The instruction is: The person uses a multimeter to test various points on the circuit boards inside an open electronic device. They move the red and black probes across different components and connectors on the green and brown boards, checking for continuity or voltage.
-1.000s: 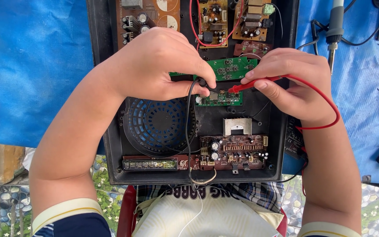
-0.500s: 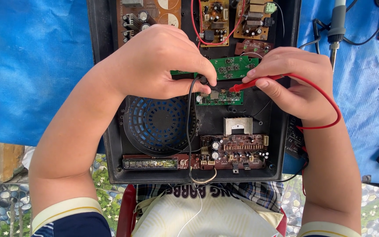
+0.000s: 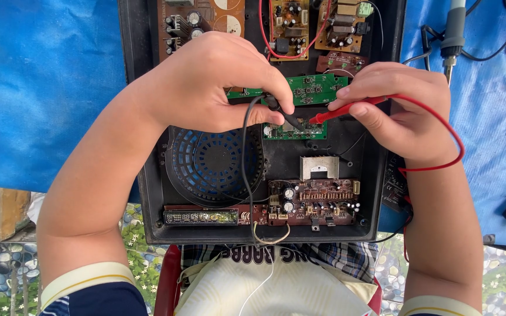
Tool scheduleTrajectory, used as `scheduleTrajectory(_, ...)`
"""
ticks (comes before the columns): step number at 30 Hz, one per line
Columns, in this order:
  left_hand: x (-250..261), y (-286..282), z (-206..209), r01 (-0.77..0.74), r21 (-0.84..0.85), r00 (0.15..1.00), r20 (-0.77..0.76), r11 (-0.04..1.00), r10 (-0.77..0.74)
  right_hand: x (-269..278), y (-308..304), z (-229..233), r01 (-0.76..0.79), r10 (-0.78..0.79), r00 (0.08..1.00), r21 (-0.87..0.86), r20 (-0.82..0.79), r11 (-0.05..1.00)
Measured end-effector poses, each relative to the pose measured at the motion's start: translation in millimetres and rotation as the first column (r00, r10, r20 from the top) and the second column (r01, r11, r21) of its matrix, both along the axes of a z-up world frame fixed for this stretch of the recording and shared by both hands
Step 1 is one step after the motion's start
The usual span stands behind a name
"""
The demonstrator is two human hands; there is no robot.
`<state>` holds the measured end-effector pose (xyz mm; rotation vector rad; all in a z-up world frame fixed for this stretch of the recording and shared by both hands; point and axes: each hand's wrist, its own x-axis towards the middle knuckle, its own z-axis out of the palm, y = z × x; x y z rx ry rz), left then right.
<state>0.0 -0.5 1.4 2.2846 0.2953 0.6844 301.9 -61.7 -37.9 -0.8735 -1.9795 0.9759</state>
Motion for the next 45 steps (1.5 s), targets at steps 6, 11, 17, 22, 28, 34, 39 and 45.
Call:
scheduleTrajectory(6,1,2,1,0.032,-0.021,0.999,-0.017,0.999,-0.032,2,-4,0,0.003,-0.006,0.998,-0.057,-0.056,0.998)
scheduleTrajectory(11,1,2,1,0.038,-0.017,0.998,-0.049,0.999,-0.038,-2,-7,10,0.039,-0.033,0.993,-0.056,0.110,0.998)
scheduleTrajectory(17,1,2,1,0.028,-0.019,0.997,-0.075,0.999,-0.029,-2,-7,11,0.037,-0.028,0.994,-0.081,0.109,0.996)
scheduleTrajectory(22,0,3,-2,0.066,-0.019,0.997,-0.047,0.998,-0.067,-5,-5,13,0.031,-0.019,0.991,-0.089,0.133,0.996)
scheduleTrajectory(28,0,2,-2,0.073,-0.031,0.996,-0.047,0.997,-0.074,-4,-4,12,0.013,-0.004,0.991,-0.065,0.134,0.998)
scheduleTrajectory(34,0,1,-4,0.057,0.000,0.997,-0.059,0.998,-0.057,-4,-5,13,0.022,-0.012,0.990,-0.071,0.137,0.997)
scheduleTrajectory(39,0,1,-5,0.054,0.002,0.997,-0.063,0.999,-0.054,-5,-4,13,0.020,-0.009,0.991,-0.079,0.131,0.997)
scheduleTrajectory(45,0,1,-5,0.050,-0.004,0.996,-0.074,0.999,-0.050,-5,-4,14,0.019,-0.008,0.990,-0.080,0.138,0.997)
